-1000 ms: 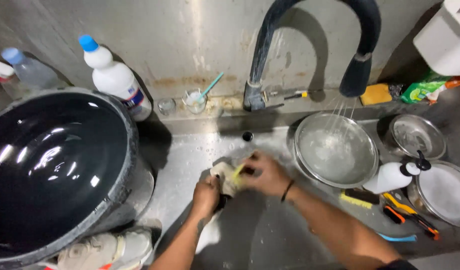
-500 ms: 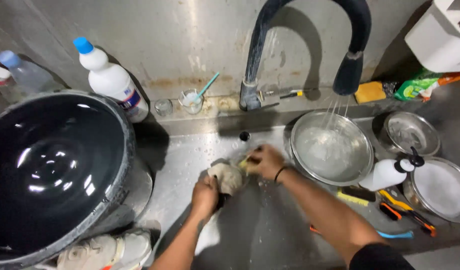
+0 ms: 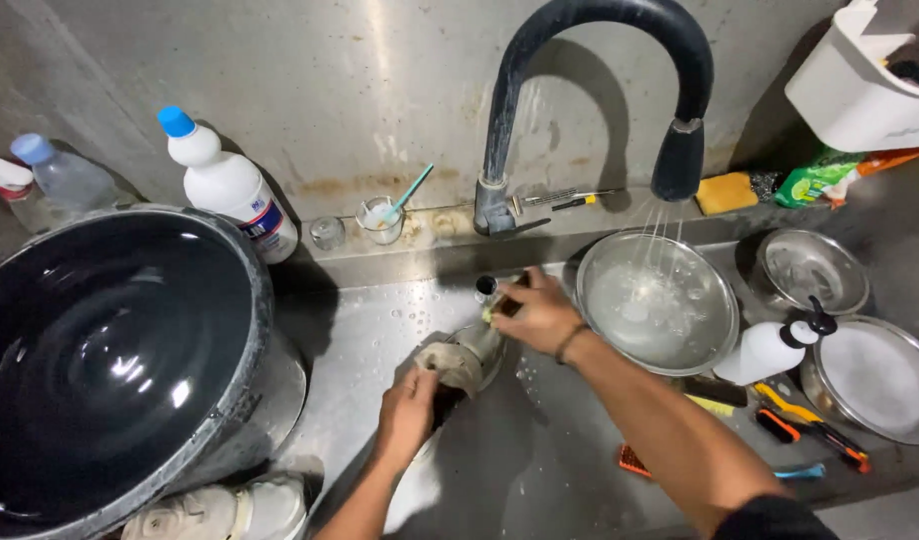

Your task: Scrubbing and cleaning a sneaker in a utility sink using a sponge and cleaning solution.

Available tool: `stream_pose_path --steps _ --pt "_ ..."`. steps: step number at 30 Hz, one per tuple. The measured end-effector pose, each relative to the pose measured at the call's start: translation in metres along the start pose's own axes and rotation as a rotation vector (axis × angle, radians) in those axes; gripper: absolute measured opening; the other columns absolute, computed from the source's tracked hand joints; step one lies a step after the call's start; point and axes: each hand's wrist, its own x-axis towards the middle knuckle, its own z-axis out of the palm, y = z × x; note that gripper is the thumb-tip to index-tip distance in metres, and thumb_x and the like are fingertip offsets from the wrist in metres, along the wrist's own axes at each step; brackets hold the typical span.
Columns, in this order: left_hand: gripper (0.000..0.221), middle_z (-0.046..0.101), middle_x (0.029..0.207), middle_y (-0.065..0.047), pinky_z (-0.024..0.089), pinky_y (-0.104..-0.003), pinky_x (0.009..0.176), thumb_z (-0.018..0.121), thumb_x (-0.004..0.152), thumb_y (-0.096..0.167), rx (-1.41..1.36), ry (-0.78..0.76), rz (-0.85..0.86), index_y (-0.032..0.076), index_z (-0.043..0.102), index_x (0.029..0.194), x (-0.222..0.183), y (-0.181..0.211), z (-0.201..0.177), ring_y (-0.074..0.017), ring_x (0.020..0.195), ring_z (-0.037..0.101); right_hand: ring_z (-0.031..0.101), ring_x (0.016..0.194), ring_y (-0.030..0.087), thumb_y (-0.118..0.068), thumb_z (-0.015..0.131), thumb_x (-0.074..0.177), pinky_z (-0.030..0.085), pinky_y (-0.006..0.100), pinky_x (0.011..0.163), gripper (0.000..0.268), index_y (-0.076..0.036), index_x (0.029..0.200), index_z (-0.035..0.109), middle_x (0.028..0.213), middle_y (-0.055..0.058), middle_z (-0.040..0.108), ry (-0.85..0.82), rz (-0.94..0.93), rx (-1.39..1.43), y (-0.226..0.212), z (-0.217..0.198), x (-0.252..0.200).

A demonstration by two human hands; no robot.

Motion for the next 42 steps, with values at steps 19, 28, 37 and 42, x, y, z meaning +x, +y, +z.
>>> stream_pose_path --steps 19,28,37,42 --pt "0.031 0.073 0.090 -0.017 0.053 -0.029 0.052 0.045 0.104 0.024 -0.217 -0.250 -0.121 0.005 0.066 0.118 -0.006 -0.021 -0.011 -0.0218 0.062 0.067 0.074 0.090 0.016 -0.026 0.085 0.065 0.058 0.033 0.080 0.057 -0.013 0.112 0.056 0.102 0.002 0.070 0.248 -0.213 0.688 0.012 0.080 -0.028" --pt "0.034 0.074 0.075 -0.013 0.039 -0.036 0.048 0.047 0.105 0.029 0.267 -0.229 -0.031 0.007 0.061 0.083 0.000 -0.020 -0.017 -0.0267 0.082 0.086 0.071 0.103 0.017 -0.026 0.080 0.078 0.055 0.033 0.092 0.040 -0.011 0.114 0.068 0.110 0.004 0.075 0.088 -0.395 0.764 -0.018 0.072 -0.043" --pt "0.036 0.074 0.078 -0.015 0.047 -0.033 0.046 0.046 0.099 0.024 0.122 -0.149 -0.281 0.009 0.073 0.115 -0.005 0.012 -0.024 -0.0224 0.047 0.057 0.060 0.108 0.036 -0.021 0.081 0.081 0.055 0.044 0.088 0.034 -0.014 0.112 0.070 0.133 0.018 0.047 0.388 -0.842 0.353 0.017 0.110 -0.044" --pt "0.050 0.071 0.121 -0.014 0.055 -0.037 0.083 0.041 0.096 0.032 0.368 -0.149 -0.104 0.024 0.065 0.139 0.005 0.009 -0.014 -0.0317 0.087 0.064 0.060 0.100 0.030 -0.040 0.082 0.082 0.047 0.041 0.088 0.039 -0.013 0.108 0.072 0.118 0.011 0.055 0.467 -0.445 0.226 0.070 0.091 0.034"
